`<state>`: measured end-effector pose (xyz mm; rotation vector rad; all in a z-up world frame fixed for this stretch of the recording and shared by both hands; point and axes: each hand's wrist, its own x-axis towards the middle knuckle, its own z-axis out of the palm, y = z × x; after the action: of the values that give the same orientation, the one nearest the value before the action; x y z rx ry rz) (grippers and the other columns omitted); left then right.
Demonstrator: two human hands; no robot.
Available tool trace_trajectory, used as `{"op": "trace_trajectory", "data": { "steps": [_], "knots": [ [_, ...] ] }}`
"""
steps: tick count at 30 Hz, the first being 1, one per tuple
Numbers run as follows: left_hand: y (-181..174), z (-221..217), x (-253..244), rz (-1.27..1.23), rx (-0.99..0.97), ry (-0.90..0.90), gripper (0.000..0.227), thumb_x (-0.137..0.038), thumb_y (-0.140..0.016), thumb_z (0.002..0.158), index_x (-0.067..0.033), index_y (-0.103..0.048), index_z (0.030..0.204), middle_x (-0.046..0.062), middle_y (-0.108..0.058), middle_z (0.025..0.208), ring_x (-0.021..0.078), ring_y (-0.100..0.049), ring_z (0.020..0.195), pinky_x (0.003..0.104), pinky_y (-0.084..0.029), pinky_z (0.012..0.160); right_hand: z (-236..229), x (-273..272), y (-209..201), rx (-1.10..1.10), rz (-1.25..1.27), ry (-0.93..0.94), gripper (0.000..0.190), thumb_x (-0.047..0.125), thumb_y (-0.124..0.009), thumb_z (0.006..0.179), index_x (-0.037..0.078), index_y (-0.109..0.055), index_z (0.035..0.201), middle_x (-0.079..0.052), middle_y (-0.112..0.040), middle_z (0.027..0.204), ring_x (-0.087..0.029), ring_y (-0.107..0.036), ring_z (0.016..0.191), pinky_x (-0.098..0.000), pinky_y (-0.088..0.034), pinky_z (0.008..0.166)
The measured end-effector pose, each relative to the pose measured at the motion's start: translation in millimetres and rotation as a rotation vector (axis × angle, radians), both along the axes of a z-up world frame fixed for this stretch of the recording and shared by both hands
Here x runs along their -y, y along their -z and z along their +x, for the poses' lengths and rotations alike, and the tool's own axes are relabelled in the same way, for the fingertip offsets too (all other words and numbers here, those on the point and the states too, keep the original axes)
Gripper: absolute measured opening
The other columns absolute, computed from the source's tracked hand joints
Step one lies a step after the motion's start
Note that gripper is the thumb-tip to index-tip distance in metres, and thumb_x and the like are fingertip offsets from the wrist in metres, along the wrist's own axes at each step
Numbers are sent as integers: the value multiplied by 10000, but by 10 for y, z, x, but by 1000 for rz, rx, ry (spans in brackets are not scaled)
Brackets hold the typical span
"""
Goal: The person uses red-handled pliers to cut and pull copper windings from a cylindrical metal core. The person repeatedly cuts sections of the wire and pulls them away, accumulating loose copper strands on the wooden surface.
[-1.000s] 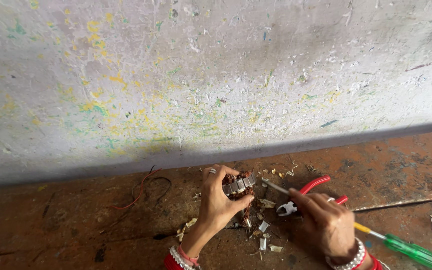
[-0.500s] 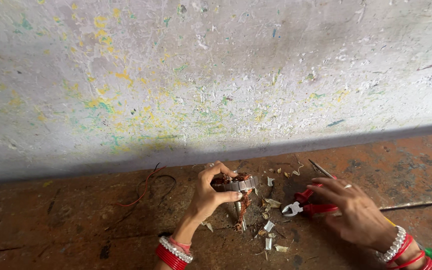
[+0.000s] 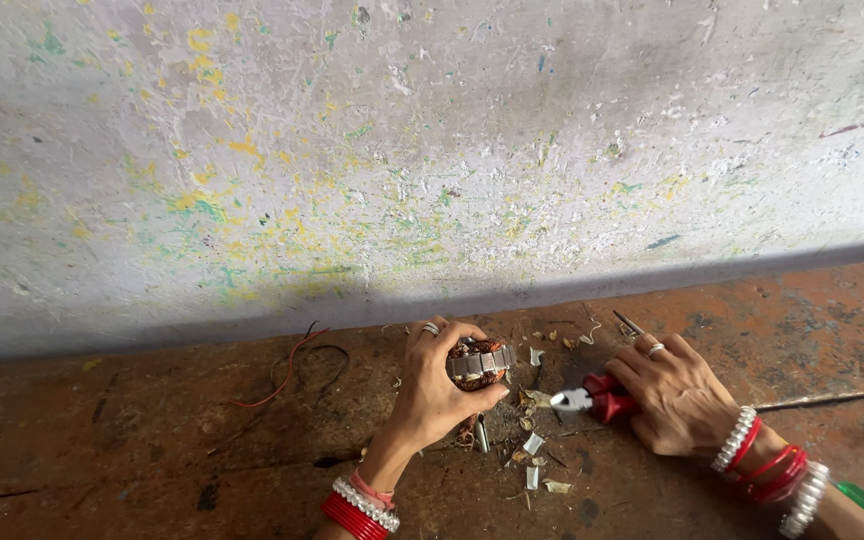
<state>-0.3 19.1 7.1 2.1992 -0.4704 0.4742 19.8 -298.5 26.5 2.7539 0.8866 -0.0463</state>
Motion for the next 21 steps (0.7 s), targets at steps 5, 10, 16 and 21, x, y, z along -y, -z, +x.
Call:
{"op": "trace_trajectory", "data": {
  "steps": [5, 10, 16, 21],
  "knots": [
    [-67, -22, 38, -9, -21, 12, 601, -370, -935, 575, -133, -674, 1062, 63, -632, 988, 248, -530, 1036, 484, -414, 955, -13, -126, -83, 107, 143, 60, 390, 307, -695, 764, 178, -626, 1126, -7, -679, 959, -216, -622, 958, -395, -540, 845],
    [-165, -53, 69, 9, -7, 23, 605, -339, -957, 559, -125, -671, 1047, 63, -638, 983, 254, -536, 1057, 483, -430, 964, -63, -194, -181, -286, 362, 169, 320, 409, -638, 875, 204, -648, 1120, 9, -698, 829, -128, -612, 545, -322, -575, 574],
    [-203, -92, 57, 25, -38, 9, 628, -348, -956, 573, -115, -654, 1073, 82, -618, 1020, 263, -532, 1065, 488, -437, 960, 2, -333, -264, -513, 224, 163, 253, 389, -570, 948, 172, -698, 974, -1, -681, 632, -110, -552, 461, -291, -568, 553],
    [-152, -67, 93, 8, -24, 6, 641, -359, -957, 574, -111, -643, 1075, 79, -631, 1048, 256, -543, 1082, 498, -431, 986, 23, -428, -351, -539, 184, 201, 260, 412, -537, 959, 190, -672, 978, 3, -638, 611, -104, -501, 451, -297, -553, 534]
  ]
}}
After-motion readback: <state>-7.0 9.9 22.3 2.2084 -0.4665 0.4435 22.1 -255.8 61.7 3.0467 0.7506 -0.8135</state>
